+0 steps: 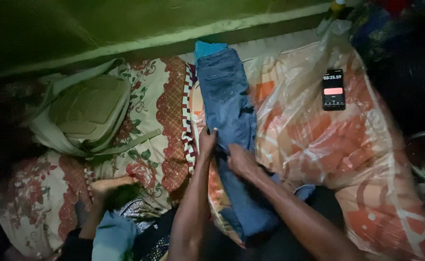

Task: Folding a blue shirt and a pair of jeans neatly on a bed.

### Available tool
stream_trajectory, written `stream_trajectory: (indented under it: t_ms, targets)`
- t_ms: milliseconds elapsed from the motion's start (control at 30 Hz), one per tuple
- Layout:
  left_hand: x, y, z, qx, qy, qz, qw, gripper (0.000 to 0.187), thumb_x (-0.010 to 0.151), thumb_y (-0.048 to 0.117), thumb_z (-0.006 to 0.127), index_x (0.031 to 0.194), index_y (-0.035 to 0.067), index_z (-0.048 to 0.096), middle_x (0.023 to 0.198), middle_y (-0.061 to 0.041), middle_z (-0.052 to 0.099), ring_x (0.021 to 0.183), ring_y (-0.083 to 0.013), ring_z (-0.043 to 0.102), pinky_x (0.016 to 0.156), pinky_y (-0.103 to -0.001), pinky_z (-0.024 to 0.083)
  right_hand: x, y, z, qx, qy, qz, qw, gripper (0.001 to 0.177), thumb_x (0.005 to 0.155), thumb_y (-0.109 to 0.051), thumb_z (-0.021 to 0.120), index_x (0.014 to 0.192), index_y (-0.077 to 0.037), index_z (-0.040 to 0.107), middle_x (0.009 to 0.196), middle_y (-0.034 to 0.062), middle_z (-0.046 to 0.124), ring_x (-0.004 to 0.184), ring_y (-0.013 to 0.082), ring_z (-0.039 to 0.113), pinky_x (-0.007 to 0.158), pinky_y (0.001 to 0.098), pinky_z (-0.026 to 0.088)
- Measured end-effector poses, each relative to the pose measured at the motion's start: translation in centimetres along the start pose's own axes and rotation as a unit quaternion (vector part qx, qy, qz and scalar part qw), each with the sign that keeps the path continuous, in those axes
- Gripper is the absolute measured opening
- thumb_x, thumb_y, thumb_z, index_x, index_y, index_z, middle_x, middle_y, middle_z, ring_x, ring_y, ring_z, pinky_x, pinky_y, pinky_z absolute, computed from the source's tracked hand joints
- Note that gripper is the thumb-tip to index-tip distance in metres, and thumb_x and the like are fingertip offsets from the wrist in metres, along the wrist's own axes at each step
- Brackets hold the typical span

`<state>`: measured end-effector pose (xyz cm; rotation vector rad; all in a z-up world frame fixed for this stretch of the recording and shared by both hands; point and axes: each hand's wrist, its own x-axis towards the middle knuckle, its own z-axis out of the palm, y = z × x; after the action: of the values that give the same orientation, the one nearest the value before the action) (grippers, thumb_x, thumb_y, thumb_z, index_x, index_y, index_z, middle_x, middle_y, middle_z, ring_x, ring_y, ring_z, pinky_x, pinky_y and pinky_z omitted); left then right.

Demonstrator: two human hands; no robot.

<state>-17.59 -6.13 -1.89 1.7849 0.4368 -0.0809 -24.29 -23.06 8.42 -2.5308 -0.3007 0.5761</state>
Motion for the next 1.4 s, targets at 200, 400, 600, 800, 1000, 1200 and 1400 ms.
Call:
stream_trajectory:
  t_ms: [200,400,600,800,1000,1200,1400]
  targets:
    - [-0.2,-3.2,0.6,0.110,-0.019,0.007,0.994,0.046,0.082,0.030,0.075,0.119,0.004,0.068,0.110,-0.018,0.076,0.101,-0.0326,0.073,0.090,-0.042,0.055,-2.4,1.2,5.0,0.035,0.080,-0.120,0.989,0.024,0.091,-0.018,0.058,0.109,-0.006,0.067,0.107,0.0214,0.069,0.095,0.0445,0.067,0.081,0.0554,0.053]
    - [-1.7,-2.4,0.2,0.155,-0.001,-0.041,0.987,0.043,0.087,0.033,0.072,0.116,0.002,0.067,0.110,-0.021,0.075,0.105,-0.0356,0.072,0.091,-0.044,0.055,5.7,11.1,5.4,0.418,0.181,0.088,0.886,0.039,0.097,-0.040,0.065,0.109,-0.005,0.073,0.094,0.0134,0.078,0.085,0.0306,0.075,0.077,0.0417,0.059]
    - [-3.0,-1.7,0.1,0.132,0.011,-0.015,0.991,0.047,0.085,0.035,0.073,0.118,0.003,0.066,0.112,-0.021,0.074,0.105,-0.0374,0.071,0.090,-0.045,0.054,14.3,16.9,4.2,0.226,0.254,0.206,0.918,0.047,0.088,-0.045,0.074,0.115,-0.007,0.075,0.108,0.0151,0.075,0.099,0.0346,0.071,0.084,0.0440,0.055]
    - [-2.3,-0.8,-0.4,0.107,-0.021,-0.025,0.994,0.059,0.083,0.045,0.075,0.119,-0.001,0.067,0.112,-0.022,0.075,0.104,-0.0342,0.073,0.092,-0.042,0.056,13.6,10.3,-3.3,0.286,0.169,0.267,0.905,0.051,0.084,-0.050,0.074,0.110,-0.007,0.077,0.103,0.0178,0.078,0.094,0.0333,0.075,0.082,0.0440,0.056]
    - [-1.6,0.3,-0.9,0.093,-0.048,-0.115,0.988,0.067,0.095,0.062,0.058,0.121,0.002,0.070,0.111,-0.021,0.076,0.106,-0.0326,0.073,0.095,-0.040,0.054,21.2,24.8,9.3,0.399,0.059,0.206,0.891,0.054,0.084,-0.044,0.092,0.084,0.004,0.069,0.065,0.0082,0.058,0.060,0.0266,0.051,0.054,0.0458,0.038]
    - [-1.9,-1.7,-0.4,0.113,-0.021,-0.038,0.993,0.058,0.093,0.051,0.063,0.123,0.002,0.068,0.116,-0.020,0.075,0.108,-0.0346,0.072,0.095,-0.042,0.054,14.4,17.2,2.3,0.374,0.162,0.220,0.887,0.022,0.083,-0.025,0.070,0.068,-0.008,0.072,0.057,0.0031,0.064,0.046,0.0164,0.057,0.043,0.0347,0.040]
    - [-3.5,0.6,-0.5,0.092,-0.007,-0.015,0.996,0.050,0.094,0.043,0.064,0.123,0.002,0.067,0.115,-0.021,0.073,0.107,-0.0354,0.070,0.093,-0.043,0.053,15.5,17.2,3.8,0.457,0.054,0.120,0.879,0.019,0.083,-0.026,0.077,0.080,-0.008,0.072,0.072,0.0022,0.068,0.066,0.0155,0.063,0.060,0.0327,0.050]
